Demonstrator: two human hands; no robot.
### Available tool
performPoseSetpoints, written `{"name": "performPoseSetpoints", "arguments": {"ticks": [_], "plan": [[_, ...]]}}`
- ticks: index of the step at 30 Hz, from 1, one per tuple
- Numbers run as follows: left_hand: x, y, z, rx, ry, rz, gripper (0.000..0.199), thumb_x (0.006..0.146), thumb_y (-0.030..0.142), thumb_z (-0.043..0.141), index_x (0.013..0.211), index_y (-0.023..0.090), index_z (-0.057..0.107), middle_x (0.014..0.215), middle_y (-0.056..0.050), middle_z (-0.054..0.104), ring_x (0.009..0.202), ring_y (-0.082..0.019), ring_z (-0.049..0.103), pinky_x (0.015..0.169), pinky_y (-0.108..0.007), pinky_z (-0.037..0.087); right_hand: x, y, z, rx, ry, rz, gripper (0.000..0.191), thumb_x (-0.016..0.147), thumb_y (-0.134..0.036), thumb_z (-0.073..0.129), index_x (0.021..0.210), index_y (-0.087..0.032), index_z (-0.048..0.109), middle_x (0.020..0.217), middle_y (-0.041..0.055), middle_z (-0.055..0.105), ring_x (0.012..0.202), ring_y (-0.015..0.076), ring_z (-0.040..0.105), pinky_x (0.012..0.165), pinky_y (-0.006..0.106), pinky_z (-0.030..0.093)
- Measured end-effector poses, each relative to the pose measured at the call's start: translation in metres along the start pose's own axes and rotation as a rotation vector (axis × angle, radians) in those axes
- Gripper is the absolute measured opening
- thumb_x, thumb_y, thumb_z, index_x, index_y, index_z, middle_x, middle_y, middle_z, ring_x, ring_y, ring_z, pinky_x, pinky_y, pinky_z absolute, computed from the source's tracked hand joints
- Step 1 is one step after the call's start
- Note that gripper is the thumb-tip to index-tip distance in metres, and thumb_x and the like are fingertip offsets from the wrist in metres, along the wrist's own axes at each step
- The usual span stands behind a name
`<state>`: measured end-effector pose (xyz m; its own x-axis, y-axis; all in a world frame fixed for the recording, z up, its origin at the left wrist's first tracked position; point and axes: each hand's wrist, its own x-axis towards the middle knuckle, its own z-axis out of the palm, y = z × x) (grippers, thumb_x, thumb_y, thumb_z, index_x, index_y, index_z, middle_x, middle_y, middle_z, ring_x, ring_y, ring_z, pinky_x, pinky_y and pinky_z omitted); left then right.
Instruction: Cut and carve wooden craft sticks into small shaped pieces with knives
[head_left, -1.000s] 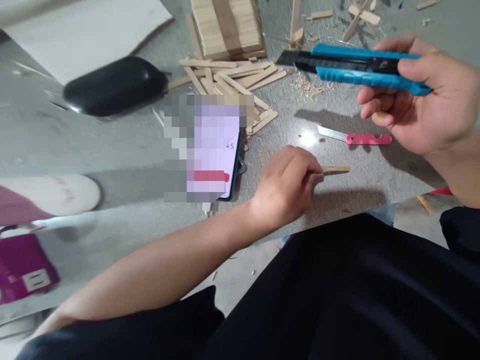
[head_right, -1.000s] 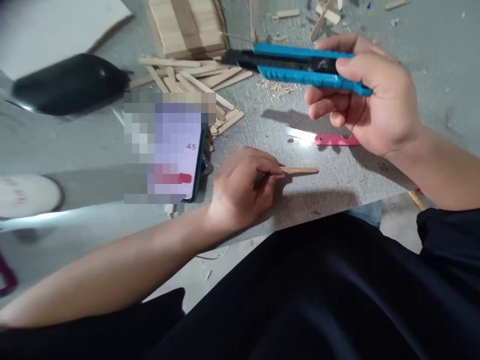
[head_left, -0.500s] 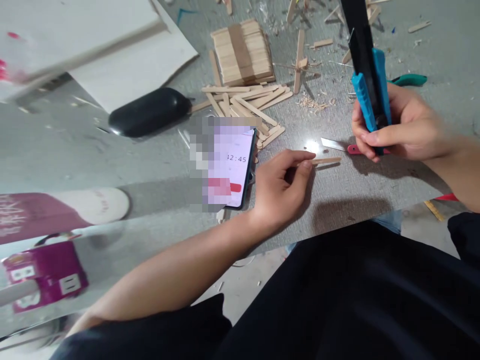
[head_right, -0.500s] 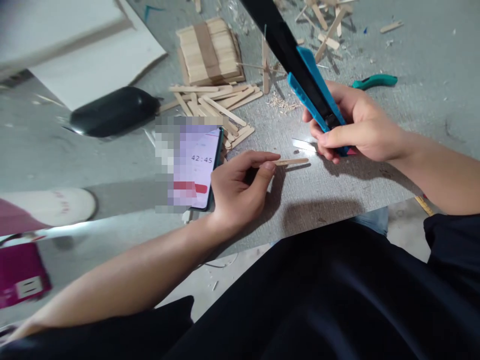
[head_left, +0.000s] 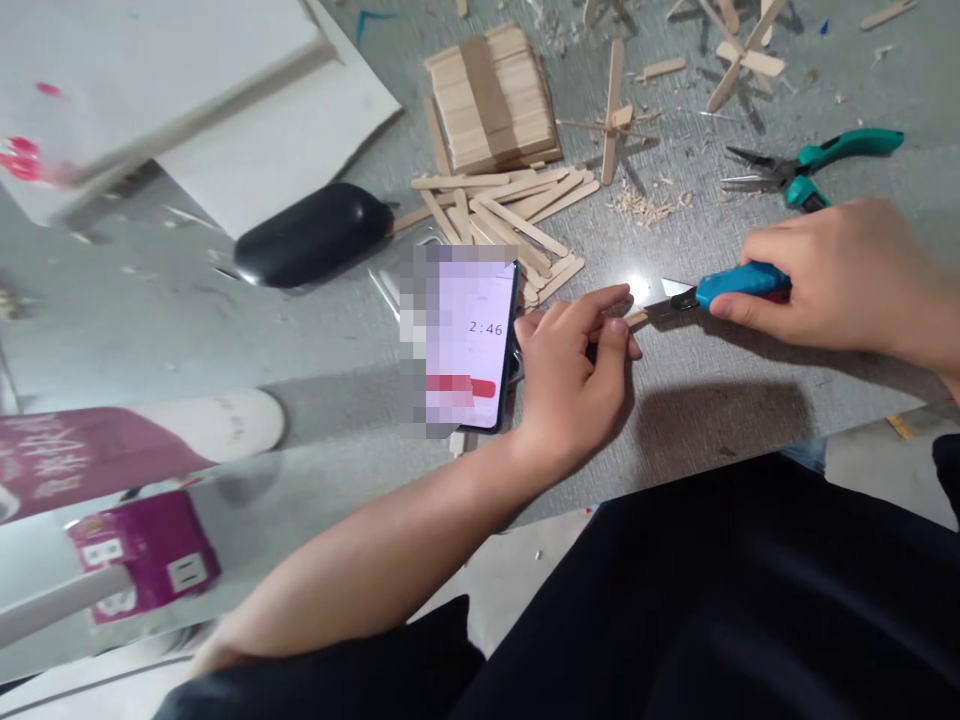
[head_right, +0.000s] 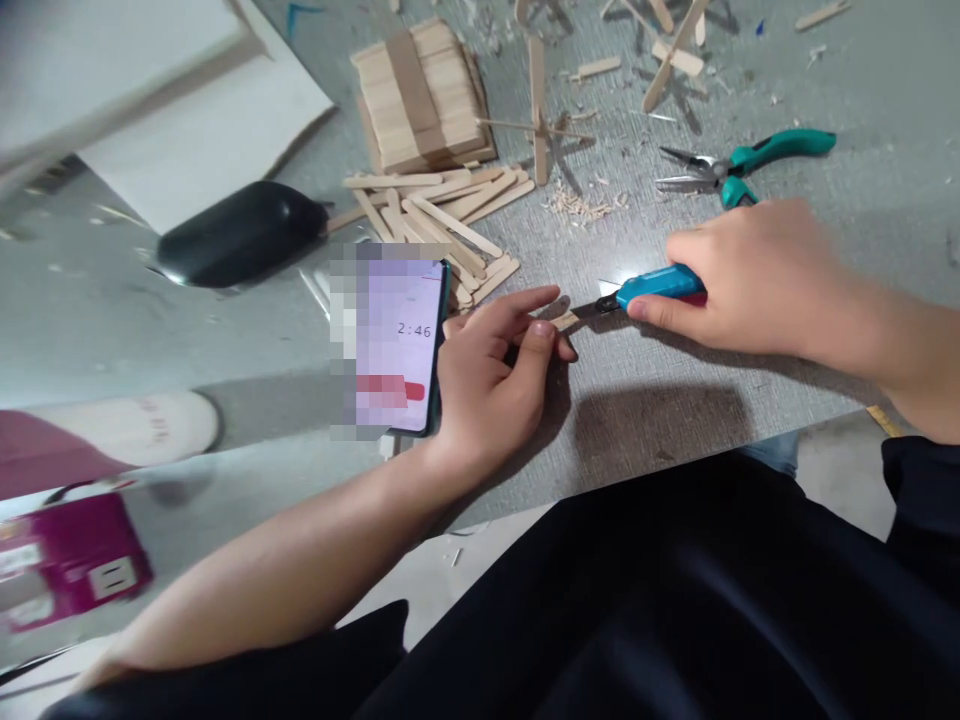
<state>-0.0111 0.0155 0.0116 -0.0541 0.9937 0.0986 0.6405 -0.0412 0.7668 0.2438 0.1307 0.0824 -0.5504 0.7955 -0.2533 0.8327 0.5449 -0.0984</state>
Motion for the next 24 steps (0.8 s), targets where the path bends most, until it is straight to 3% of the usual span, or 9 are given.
{"name": "performPoseSetpoints", "arguments": {"ticks": [6, 16, 24], "plan": [[-0.0012, 0.0049, -0.0076, 0.027, -0.021, 0.015, 0.028, 0.117, 0.028, 0.061, 0.135, 0.024, 0.082, 0.082, 0.0, 0.087, 0.1, -0.028, 0.082, 0.108, -0.056, 0.052, -0.0019, -0.0063, 0.0069, -0.018, -0.008, -0.027, 0.071, 0.104, -0.089, 0.049, 0.082, -0.026, 0.073, 0.07, 0.0078, 0.066, 0.067, 0.0257, 0.058, 0.067, 0.037, 0.02], [-0.0038, 0.0066, -0.0106, 0.044, -0.038, 0.015, 0.026, 0.119, 0.03, 0.062, 0.136, 0.026, 0.082, 0.084, -0.001, 0.088, 0.097, -0.028, 0.08, 0.107, -0.057, 0.052, 0.0017, -0.0061, 0.0048, 0.069, -0.059, 0.028, 0.072, 0.101, -0.092, 0.05, 0.077, -0.025, 0.064, 0.071, 0.0096, 0.064, 0.07, 0.0243, 0.053, 0.071, 0.042, 0.017], [-0.0034, 0.0059, -0.0104, 0.04, -0.038, 0.023, 0.026, 0.119, 0.027, 0.062, 0.137, 0.027, 0.081, 0.084, 0.0, 0.086, 0.098, -0.029, 0.081, 0.108, -0.057, 0.051, 0.0005, -0.005, 0.0058, -0.011, -0.067, -0.006, 0.074, 0.104, -0.092, 0.045, 0.08, -0.024, 0.063, 0.071, 0.0082, 0.063, 0.065, 0.0207, 0.043, 0.069, 0.041, 0.017]]}}
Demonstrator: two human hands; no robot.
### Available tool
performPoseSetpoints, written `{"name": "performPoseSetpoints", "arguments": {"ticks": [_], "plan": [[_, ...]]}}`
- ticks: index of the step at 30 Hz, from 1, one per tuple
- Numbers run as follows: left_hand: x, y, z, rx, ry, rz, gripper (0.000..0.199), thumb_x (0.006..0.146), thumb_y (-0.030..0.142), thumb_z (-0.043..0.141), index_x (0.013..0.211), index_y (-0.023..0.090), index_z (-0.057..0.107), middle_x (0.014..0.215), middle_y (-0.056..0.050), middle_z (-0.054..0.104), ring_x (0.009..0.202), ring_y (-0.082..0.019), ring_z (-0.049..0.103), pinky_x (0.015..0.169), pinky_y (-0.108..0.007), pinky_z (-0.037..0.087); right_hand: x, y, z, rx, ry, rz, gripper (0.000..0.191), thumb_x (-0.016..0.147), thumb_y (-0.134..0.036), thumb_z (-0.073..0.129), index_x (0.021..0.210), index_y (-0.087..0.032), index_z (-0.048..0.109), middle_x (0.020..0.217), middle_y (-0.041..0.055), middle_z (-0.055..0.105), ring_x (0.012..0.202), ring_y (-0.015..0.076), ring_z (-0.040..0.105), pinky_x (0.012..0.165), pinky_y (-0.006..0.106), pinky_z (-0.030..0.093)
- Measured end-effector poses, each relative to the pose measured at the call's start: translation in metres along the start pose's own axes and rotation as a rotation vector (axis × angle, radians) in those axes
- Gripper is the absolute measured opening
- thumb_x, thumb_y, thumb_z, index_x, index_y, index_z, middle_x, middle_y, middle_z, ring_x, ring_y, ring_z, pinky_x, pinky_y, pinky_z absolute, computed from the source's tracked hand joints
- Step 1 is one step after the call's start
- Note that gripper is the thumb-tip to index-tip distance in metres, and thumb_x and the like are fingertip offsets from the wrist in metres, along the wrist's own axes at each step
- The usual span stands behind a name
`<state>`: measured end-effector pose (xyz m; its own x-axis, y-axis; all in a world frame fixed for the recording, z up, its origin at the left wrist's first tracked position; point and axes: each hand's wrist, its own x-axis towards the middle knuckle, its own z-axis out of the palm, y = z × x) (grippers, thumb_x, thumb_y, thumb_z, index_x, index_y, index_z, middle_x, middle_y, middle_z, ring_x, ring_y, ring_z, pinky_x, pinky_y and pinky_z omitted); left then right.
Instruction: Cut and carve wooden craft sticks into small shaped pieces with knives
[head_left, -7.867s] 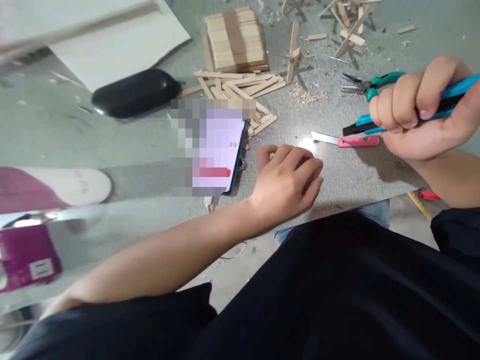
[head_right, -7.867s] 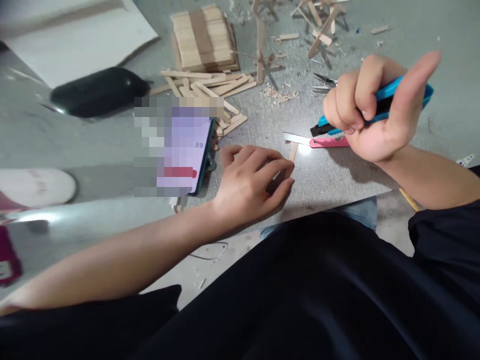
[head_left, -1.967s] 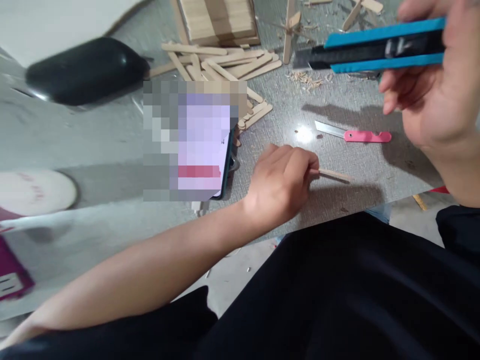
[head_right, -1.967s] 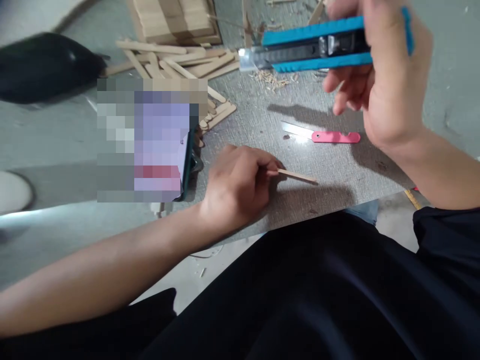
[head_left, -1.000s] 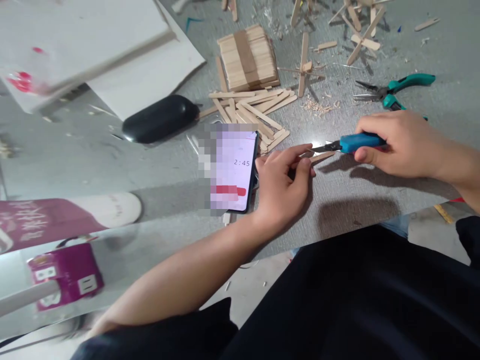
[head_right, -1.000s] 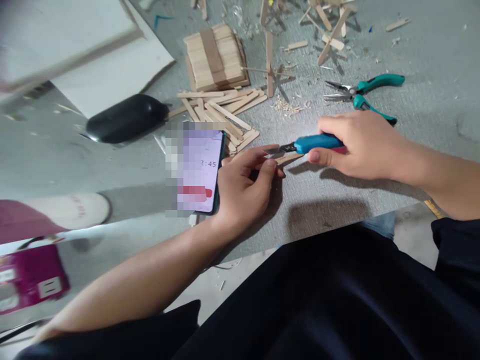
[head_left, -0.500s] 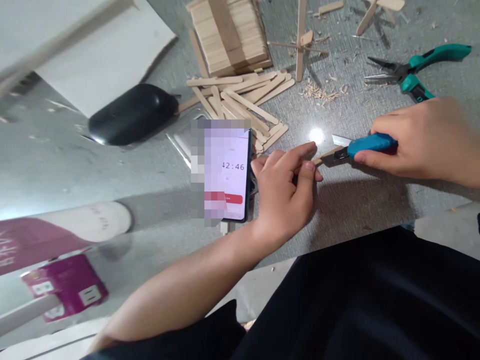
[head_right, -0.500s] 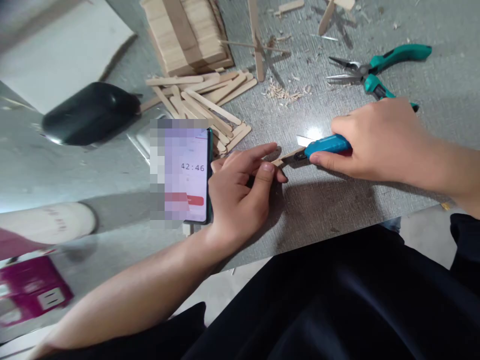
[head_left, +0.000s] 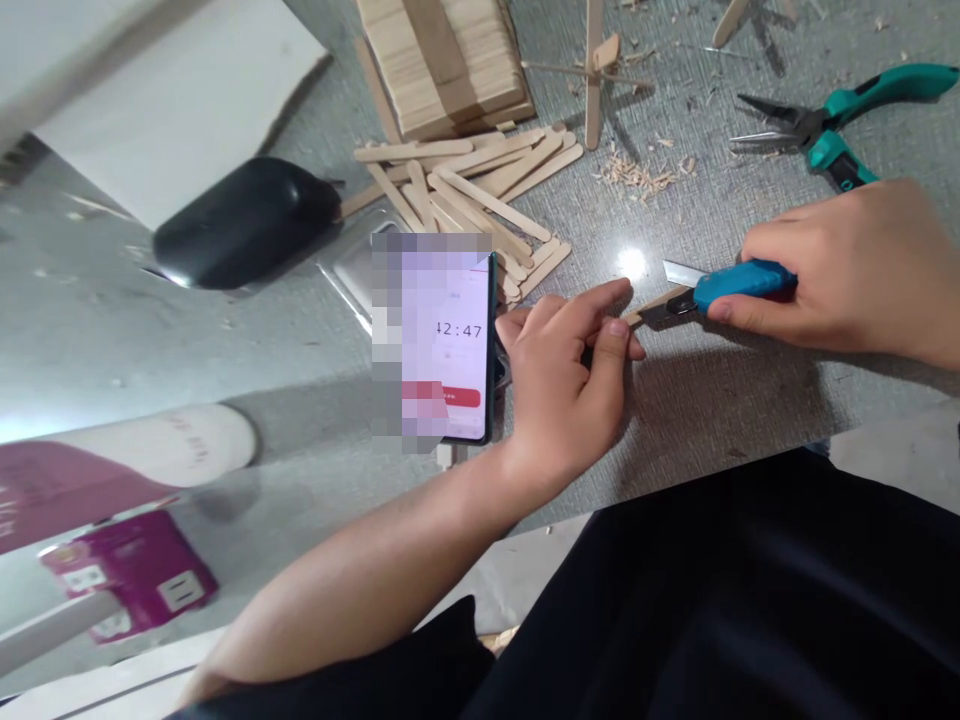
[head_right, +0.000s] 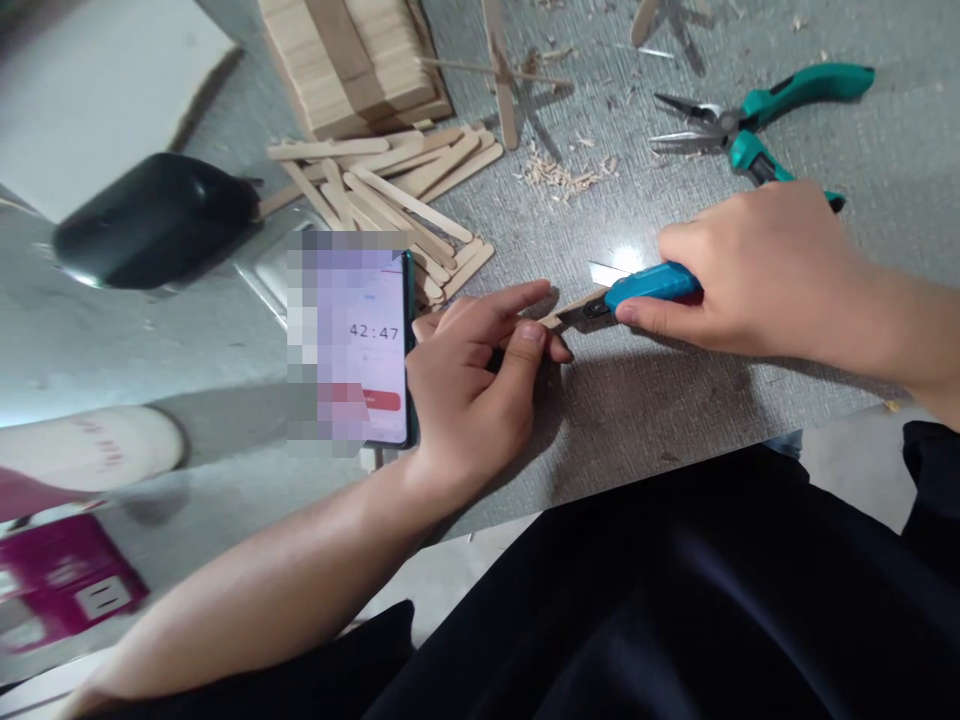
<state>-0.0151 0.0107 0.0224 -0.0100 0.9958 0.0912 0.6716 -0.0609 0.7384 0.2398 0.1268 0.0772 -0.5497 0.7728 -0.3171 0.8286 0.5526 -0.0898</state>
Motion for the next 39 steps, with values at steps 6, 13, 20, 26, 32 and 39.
{"name": "performPoseSetpoints", "arguments": {"ticks": [6, 13, 20, 26, 32, 39], "plan": [[0.0, -0.001, 0.0, -0.001, 0.005, 0.005, 0.025, 0.119, 0.028, 0.062, 0.135, 0.027, 0.081, 0.084, 0.0, 0.087, 0.098, -0.029, 0.081, 0.107, -0.059, 0.05, 0.001, 0.002, 0.003, -0.019, 0.004, -0.029, 0.075, 0.102, -0.095, 0.045, 0.079, -0.025, 0.059, 0.071, 0.0078, 0.063, 0.065, 0.0215, 0.045, 0.068, 0.041, 0.019], [0.0, -0.001, 0.001, 0.006, 0.004, 0.005, 0.027, 0.119, 0.03, 0.061, 0.136, 0.026, 0.082, 0.084, -0.001, 0.087, 0.099, -0.028, 0.081, 0.108, -0.059, 0.052, 0.002, 0.001, -0.001, 0.05, -0.005, 0.012, 0.071, 0.101, -0.092, 0.052, 0.084, -0.026, 0.073, 0.071, 0.0099, 0.066, 0.071, 0.0284, 0.059, 0.07, 0.042, 0.022], [0.0, 0.0, 0.001, 0.011, 0.007, -0.007, 0.027, 0.119, 0.03, 0.061, 0.135, 0.026, 0.083, 0.084, 0.0, 0.088, 0.099, -0.028, 0.08, 0.109, -0.056, 0.052, 0.002, 0.002, 0.0, 0.067, -0.012, 0.006, 0.075, 0.102, -0.095, 0.044, 0.083, -0.027, 0.067, 0.069, 0.0084, 0.062, 0.07, 0.0265, 0.051, 0.071, 0.042, 0.02], [0.0, 0.0, 0.0, 0.024, 0.006, -0.006, 0.027, 0.118, 0.028, 0.061, 0.135, 0.027, 0.082, 0.084, 0.0, 0.087, 0.099, -0.028, 0.081, 0.11, -0.056, 0.052, 0.003, 0.002, -0.005, 0.048, -0.025, -0.001, 0.074, 0.103, -0.094, 0.046, 0.074, -0.026, 0.05, 0.07, 0.0069, 0.059, 0.066, 0.0218, 0.041, 0.068, 0.042, 0.021], [0.0, 0.002, 0.001, -0.004, 0.017, -0.005, 0.027, 0.118, 0.029, 0.062, 0.133, 0.025, 0.083, 0.084, -0.001, 0.087, 0.099, -0.029, 0.08, 0.11, -0.056, 0.05, 0.001, 0.01, 0.01, 0.075, 0.103, -0.053, 0.082, 0.103, -0.1, 0.041, 0.074, -0.026, 0.062, 0.064, 0.0043, 0.055, 0.062, 0.0193, 0.039, 0.068, 0.041, 0.017], [0.001, 0.001, 0.002, -0.025, 0.013, 0.011, 0.026, 0.118, 0.028, 0.062, 0.136, 0.025, 0.081, 0.082, 0.0, 0.085, 0.097, -0.028, 0.082, 0.112, -0.056, 0.051, 0.004, 0.018, 0.022, 0.131, 0.218, -0.112, 0.09, 0.098, -0.108, 0.035, 0.069, -0.024, 0.052, 0.058, 0.0013, 0.047, 0.056, 0.0141, 0.027, 0.066, 0.041, 0.014]]}}
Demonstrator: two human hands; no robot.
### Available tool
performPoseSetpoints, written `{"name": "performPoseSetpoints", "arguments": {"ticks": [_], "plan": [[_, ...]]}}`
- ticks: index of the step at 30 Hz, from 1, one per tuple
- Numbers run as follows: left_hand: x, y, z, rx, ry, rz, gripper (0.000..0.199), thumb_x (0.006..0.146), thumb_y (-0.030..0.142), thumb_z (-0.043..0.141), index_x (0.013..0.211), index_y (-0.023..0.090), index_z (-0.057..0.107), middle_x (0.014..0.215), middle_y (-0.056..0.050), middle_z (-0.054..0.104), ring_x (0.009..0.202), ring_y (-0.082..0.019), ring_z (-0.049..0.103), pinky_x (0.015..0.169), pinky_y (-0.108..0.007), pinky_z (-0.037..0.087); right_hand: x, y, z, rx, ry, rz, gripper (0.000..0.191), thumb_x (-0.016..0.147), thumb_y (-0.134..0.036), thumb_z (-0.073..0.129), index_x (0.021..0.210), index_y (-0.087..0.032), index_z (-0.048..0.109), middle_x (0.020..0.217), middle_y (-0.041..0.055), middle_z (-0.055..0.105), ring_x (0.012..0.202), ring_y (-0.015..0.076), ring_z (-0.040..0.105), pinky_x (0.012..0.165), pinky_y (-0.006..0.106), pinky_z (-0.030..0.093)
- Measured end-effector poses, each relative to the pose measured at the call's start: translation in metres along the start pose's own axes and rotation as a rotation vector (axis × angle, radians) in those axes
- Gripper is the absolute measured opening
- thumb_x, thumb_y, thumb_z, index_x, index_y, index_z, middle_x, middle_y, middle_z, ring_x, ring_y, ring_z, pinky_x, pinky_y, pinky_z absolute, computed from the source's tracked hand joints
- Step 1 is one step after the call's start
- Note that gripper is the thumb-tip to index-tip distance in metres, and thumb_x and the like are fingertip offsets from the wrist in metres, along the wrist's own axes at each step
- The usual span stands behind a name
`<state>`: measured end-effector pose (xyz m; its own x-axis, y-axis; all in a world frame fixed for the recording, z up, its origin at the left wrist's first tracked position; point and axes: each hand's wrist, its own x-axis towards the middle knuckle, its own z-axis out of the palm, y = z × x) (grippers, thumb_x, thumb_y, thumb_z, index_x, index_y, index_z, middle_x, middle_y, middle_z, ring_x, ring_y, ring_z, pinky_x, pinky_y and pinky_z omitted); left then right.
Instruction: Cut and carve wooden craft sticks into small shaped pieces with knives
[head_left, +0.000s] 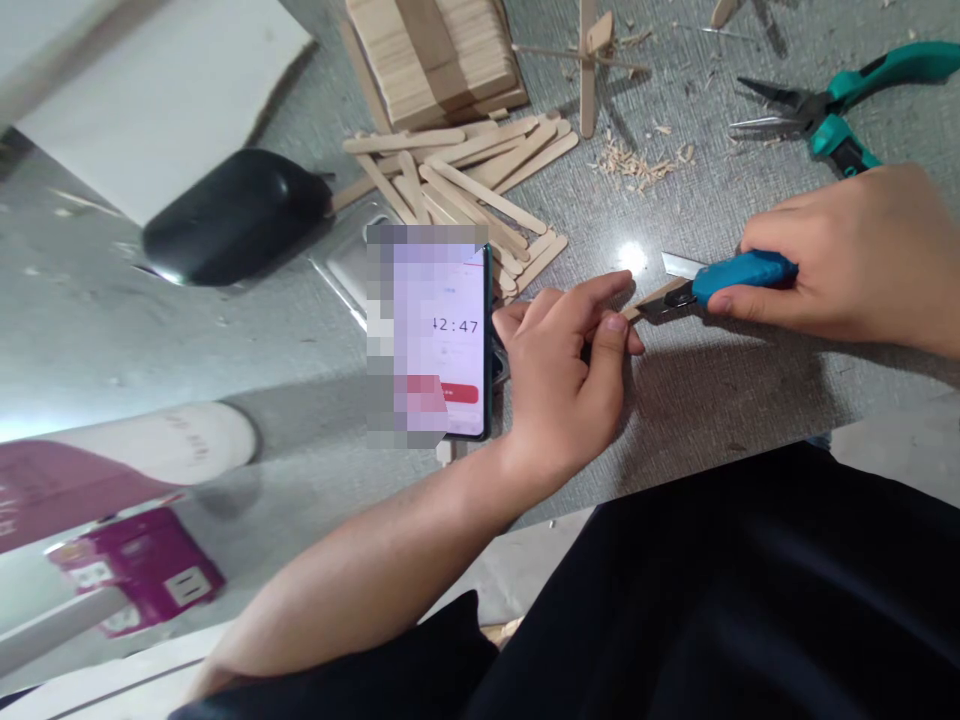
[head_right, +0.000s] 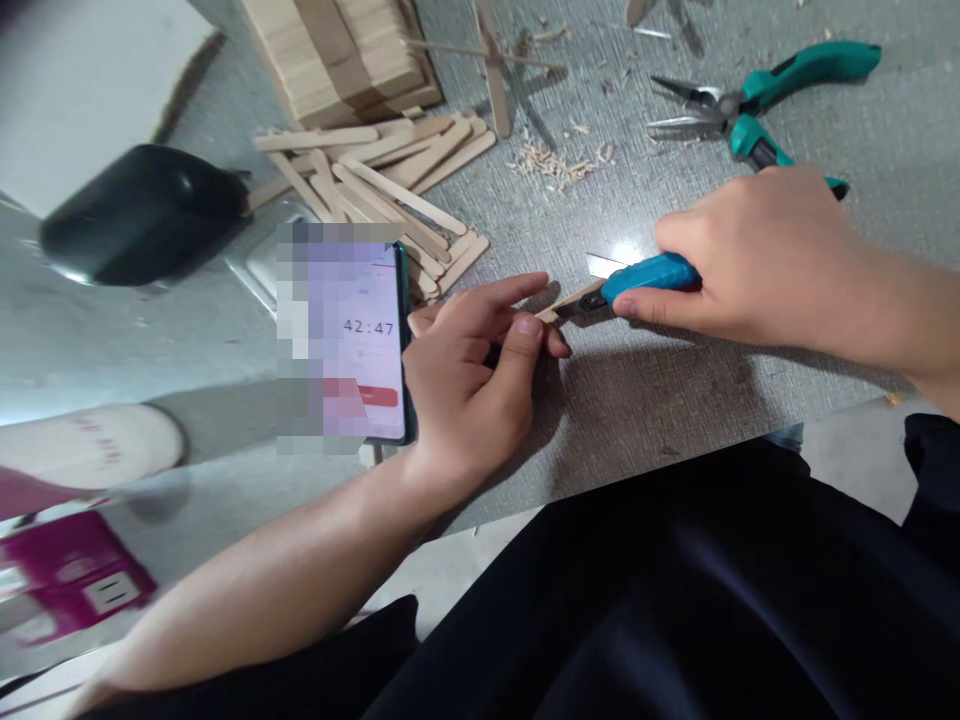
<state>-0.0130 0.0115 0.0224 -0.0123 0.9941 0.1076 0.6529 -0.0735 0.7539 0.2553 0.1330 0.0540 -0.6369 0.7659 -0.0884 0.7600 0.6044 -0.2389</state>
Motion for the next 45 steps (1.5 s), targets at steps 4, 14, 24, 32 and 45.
{"name": "performPoseSetpoints", "arguments": {"ticks": [4, 14, 24, 32, 45], "plan": [[-0.003, -0.002, -0.002, -0.006, -0.051, 0.048, 0.023, 0.117, 0.023, 0.059, 0.134, 0.028, 0.074, 0.079, 0.002, 0.08, 0.082, -0.025, 0.079, 0.102, -0.052, 0.056, -0.002, 0.001, 0.0, -0.055, 0.049, -0.083, 0.091, 0.099, -0.108, 0.029, 0.073, -0.025, 0.055, 0.058, 0.0013, 0.049, 0.054, 0.0142, 0.024, 0.063, 0.041, 0.014], [-0.013, -0.006, 0.001, 0.075, 0.049, 0.197, 0.025, 0.101, 0.011, 0.067, 0.107, 0.029, 0.052, 0.087, 0.002, 0.073, 0.072, -0.021, 0.075, 0.067, -0.036, 0.055, -0.009, 0.002, 0.012, 0.011, 0.127, -0.138, 0.089, 0.103, -0.104, 0.032, 0.078, -0.024, 0.059, 0.061, 0.0024, 0.056, 0.053, 0.0135, 0.042, 0.063, 0.042, 0.013], [-0.009, -0.012, 0.015, -0.346, 0.115, 0.09, 0.017, 0.119, 0.04, 0.066, 0.118, 0.027, 0.056, 0.073, 0.007, 0.066, 0.053, -0.012, 0.061, 0.055, -0.027, 0.046, -0.003, 0.002, 0.017, -0.221, 0.306, -0.256, 0.086, 0.105, -0.102, 0.038, 0.086, -0.023, 0.064, 0.068, 0.004, 0.061, 0.06, 0.0183, 0.054, 0.062, 0.039, 0.023], [0.0, -0.005, 0.012, -0.556, 0.087, 0.082, 0.036, 0.124, 0.047, 0.062, 0.104, 0.021, 0.077, 0.065, 0.003, 0.07, 0.051, -0.01, 0.06, 0.049, -0.025, 0.043, -0.003, 0.006, 0.006, -0.164, 0.485, -0.268, 0.067, 0.107, -0.092, 0.056, 0.097, -0.027, 0.068, 0.08, 0.0032, 0.065, 0.071, 0.0218, 0.06, 0.07, 0.041, 0.032], [0.006, 0.001, 0.004, -0.533, 0.036, 0.069, 0.043, 0.12, 0.051, 0.062, 0.09, 0.023, 0.075, 0.071, -0.002, 0.074, 0.059, -0.014, 0.063, 0.059, -0.03, 0.052, 0.002, 0.011, 0.002, -0.156, 0.48, -0.502, 0.032, 0.11, -0.055, 0.077, 0.095, -0.03, 0.065, 0.083, 0.0021, 0.078, 0.076, 0.0229, 0.068, 0.072, 0.044, 0.041]]}}
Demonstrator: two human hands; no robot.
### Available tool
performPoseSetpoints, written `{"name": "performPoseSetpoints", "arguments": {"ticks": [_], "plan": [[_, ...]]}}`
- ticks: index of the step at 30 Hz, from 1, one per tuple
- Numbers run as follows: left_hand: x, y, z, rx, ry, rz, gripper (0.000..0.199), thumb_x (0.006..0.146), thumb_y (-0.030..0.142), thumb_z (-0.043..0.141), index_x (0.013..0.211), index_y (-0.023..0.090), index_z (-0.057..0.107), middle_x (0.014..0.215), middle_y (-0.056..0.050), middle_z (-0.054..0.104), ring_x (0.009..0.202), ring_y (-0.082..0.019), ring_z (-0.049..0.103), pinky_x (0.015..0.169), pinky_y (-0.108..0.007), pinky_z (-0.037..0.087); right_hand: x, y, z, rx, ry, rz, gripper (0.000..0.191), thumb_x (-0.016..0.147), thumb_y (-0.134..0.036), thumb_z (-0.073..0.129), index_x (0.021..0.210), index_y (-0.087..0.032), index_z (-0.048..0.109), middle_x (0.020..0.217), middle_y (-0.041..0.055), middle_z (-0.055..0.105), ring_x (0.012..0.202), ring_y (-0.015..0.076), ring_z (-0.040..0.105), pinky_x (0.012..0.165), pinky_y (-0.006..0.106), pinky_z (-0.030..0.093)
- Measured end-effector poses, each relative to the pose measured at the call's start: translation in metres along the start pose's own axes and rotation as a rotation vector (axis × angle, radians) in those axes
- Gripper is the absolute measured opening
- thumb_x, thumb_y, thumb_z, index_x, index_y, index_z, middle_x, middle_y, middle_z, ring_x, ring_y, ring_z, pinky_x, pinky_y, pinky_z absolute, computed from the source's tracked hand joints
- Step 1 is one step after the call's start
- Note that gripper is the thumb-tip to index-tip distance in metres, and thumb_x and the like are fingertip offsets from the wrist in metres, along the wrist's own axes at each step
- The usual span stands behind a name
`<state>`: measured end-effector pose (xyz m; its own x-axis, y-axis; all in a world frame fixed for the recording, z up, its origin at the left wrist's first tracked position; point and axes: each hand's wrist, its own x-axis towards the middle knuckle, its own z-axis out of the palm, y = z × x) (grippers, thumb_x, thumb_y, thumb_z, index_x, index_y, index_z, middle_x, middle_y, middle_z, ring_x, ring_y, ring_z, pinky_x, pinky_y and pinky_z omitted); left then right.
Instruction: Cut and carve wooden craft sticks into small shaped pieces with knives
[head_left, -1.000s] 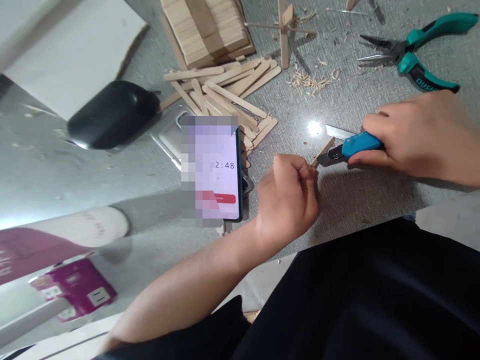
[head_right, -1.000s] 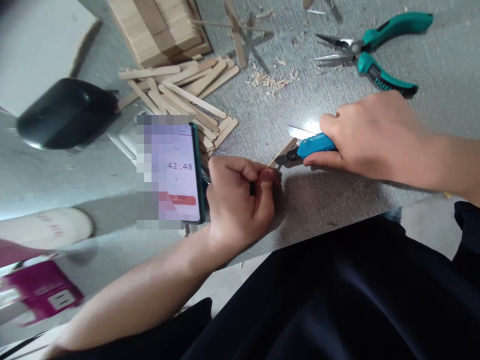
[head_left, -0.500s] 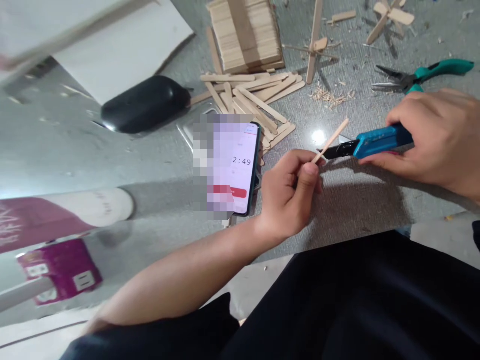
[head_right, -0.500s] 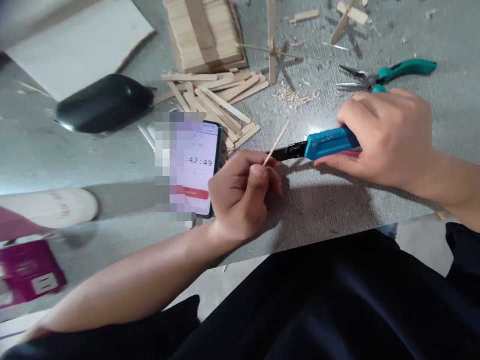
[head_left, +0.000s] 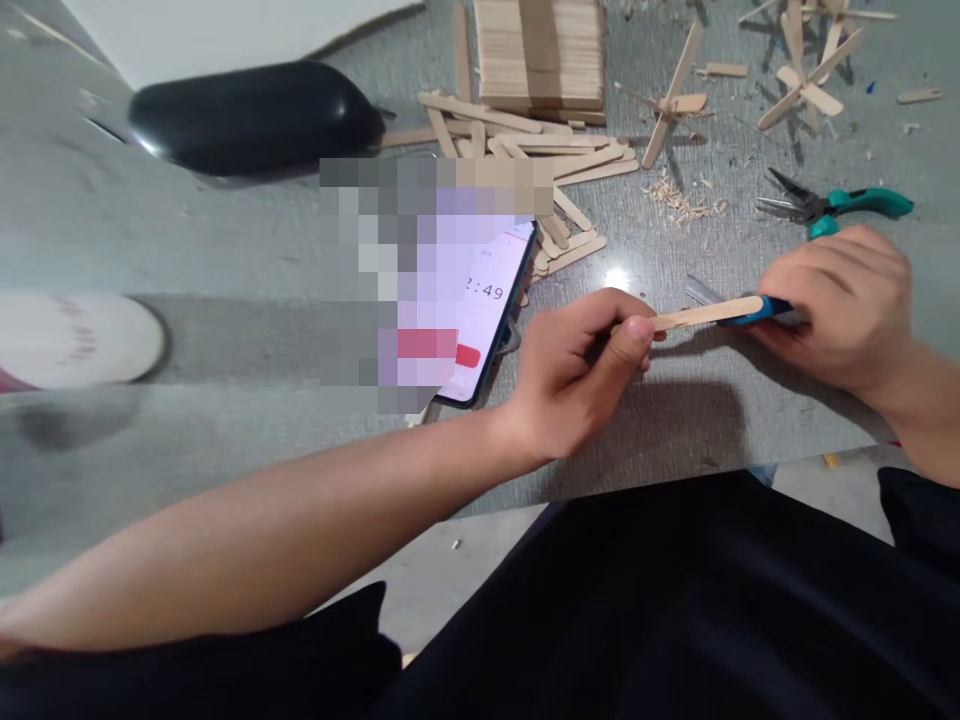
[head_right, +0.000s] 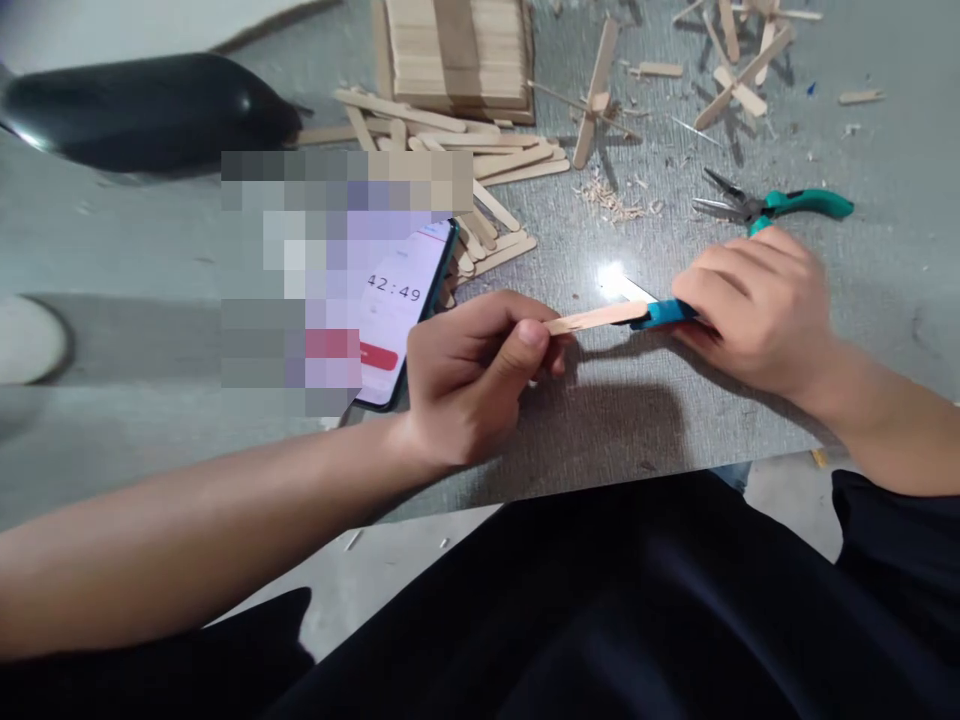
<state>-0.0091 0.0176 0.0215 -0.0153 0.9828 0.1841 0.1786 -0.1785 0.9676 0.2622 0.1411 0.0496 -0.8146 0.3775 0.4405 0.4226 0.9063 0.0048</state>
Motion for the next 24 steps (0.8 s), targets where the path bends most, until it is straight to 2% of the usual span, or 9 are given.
{"name": "performPoseSetpoints", "arguments": {"ticks": [3, 5, 9, 15, 21, 24], "plan": [[0.001, 0.001, 0.0, 0.039, -0.018, -0.028, 0.048, 0.119, 0.056, 0.061, 0.086, 0.024, 0.075, 0.069, -0.002, 0.072, 0.058, -0.016, 0.063, 0.059, -0.032, 0.054, -0.001, 0.0, 0.001, 0.046, 0.051, -0.043, 0.015, 0.109, -0.04, 0.077, 0.106, -0.03, 0.067, 0.089, 0.0004, 0.081, 0.077, 0.0214, 0.071, 0.069, 0.041, 0.042], [0.002, 0.002, -0.001, 0.05, -0.031, -0.03, 0.049, 0.119, 0.057, 0.06, 0.084, 0.025, 0.074, 0.067, -0.003, 0.072, 0.057, -0.017, 0.064, 0.058, -0.033, 0.054, -0.001, -0.002, -0.001, 0.055, -0.015, -0.033, 0.007, 0.11, -0.036, 0.075, 0.113, -0.03, 0.073, 0.095, 0.0019, 0.085, 0.081, 0.0218, 0.074, 0.07, 0.041, 0.046], [0.003, 0.004, -0.002, 0.067, -0.065, -0.034, 0.046, 0.118, 0.053, 0.063, 0.082, 0.026, 0.072, 0.066, -0.003, 0.074, 0.057, -0.018, 0.067, 0.058, -0.033, 0.054, -0.004, -0.006, -0.003, 0.048, -0.136, 0.017, 0.017, 0.113, -0.036, 0.065, 0.12, -0.035, 0.08, 0.098, 0.0005, 0.088, 0.083, 0.0233, 0.078, 0.073, 0.043, 0.048], [0.003, 0.005, -0.003, 0.079, -0.098, -0.037, 0.04, 0.118, 0.044, 0.062, 0.084, 0.026, 0.073, 0.066, 0.0, 0.075, 0.058, -0.017, 0.07, 0.064, -0.032, 0.058, -0.005, -0.008, 0.003, 0.047, -0.078, -0.036, 0.022, 0.116, -0.041, 0.061, 0.118, -0.032, 0.081, 0.093, 0.0015, 0.087, 0.078, 0.0222, 0.076, 0.069, 0.043, 0.045], [0.004, 0.003, -0.003, 0.077, -0.127, -0.046, 0.039, 0.117, 0.044, 0.062, 0.082, 0.028, 0.071, 0.064, -0.001, 0.074, 0.056, -0.018, 0.069, 0.061, -0.033, 0.058, -0.005, -0.012, 0.002, 0.053, -0.084, 0.007, 0.03, 0.119, -0.046, 0.056, 0.118, -0.034, 0.083, 0.092, 0.0018, 0.086, 0.078, 0.0229, 0.076, 0.069, 0.043, 0.045], [0.004, 0.003, -0.003, 0.075, -0.138, -0.013, 0.041, 0.117, 0.044, 0.061, 0.082, 0.027, 0.071, 0.061, 0.0, 0.07, 0.052, -0.016, 0.064, 0.06, -0.032, 0.056, -0.006, -0.013, 0.004, 0.105, -0.001, -0.025, 0.028, 0.118, -0.047, 0.058, 0.118, -0.03, 0.081, 0.09, 0.003, 0.085, 0.075, 0.0224, 0.075, 0.067, 0.043, 0.045]]}}
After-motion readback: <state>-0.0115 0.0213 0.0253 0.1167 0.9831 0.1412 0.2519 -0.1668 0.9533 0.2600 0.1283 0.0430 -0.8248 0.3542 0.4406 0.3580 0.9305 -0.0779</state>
